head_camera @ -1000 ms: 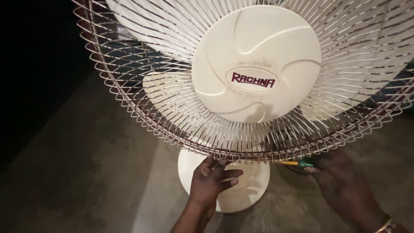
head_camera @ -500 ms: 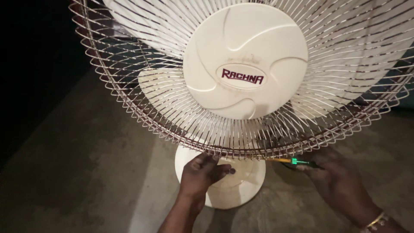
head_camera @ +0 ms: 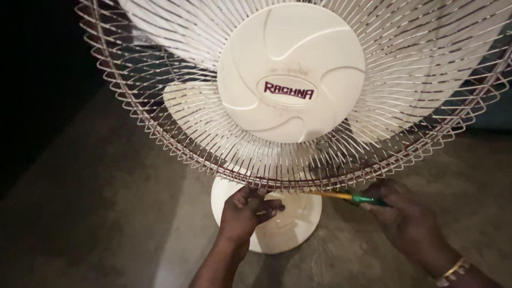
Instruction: The person reassembles a white table fan by attaching the front grille and securing it with a screwdriver. They then handle the power cord and plug, preparing the fan for use.
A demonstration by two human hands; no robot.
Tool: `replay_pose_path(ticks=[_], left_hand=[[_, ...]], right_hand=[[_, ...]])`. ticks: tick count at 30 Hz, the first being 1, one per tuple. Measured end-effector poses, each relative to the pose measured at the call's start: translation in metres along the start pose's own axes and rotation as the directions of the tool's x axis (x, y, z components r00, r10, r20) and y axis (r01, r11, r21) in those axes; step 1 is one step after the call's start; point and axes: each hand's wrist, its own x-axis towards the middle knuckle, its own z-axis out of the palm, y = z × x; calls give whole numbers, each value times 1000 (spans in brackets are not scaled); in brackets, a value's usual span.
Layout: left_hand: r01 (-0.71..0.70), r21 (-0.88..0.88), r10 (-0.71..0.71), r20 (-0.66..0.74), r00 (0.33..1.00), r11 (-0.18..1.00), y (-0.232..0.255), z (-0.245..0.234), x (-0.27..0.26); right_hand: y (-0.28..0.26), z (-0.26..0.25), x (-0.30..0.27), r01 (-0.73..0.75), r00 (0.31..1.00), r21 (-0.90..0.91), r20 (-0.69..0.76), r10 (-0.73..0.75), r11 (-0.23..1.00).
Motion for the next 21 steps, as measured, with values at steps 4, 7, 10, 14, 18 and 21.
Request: replay_pose_path(ticks=[4, 7, 10, 14, 18, 21], left_hand=[[9, -3, -9, -24, 1000, 1000, -2, 3, 0], [26, 17, -25, -16, 1000, 1000, -1, 1, 0], [18, 32, -17, -16, 1000, 999, -1, 4, 1], [28, 49, -27, -22, 999, 998, 1, 5, 2], [17, 58, -16, -19, 1000, 998, -3, 4, 4], [19, 34, -19, -16, 1000, 999, -4, 5, 6]], right_hand=[[0, -2, 3, 37, 998, 1, -59, -37, 999], [4, -8, 13, -164, 963, 0, 217, 161, 986], [10, -10, 15, -272, 926, 37, 282, 251, 962], [19, -6, 18, -171, 973, -1, 157, 169, 985], [30, 2, 13, -76, 994, -21, 81, 77, 997], [31, 3, 15, -176, 968, 11, 181, 171, 984]])
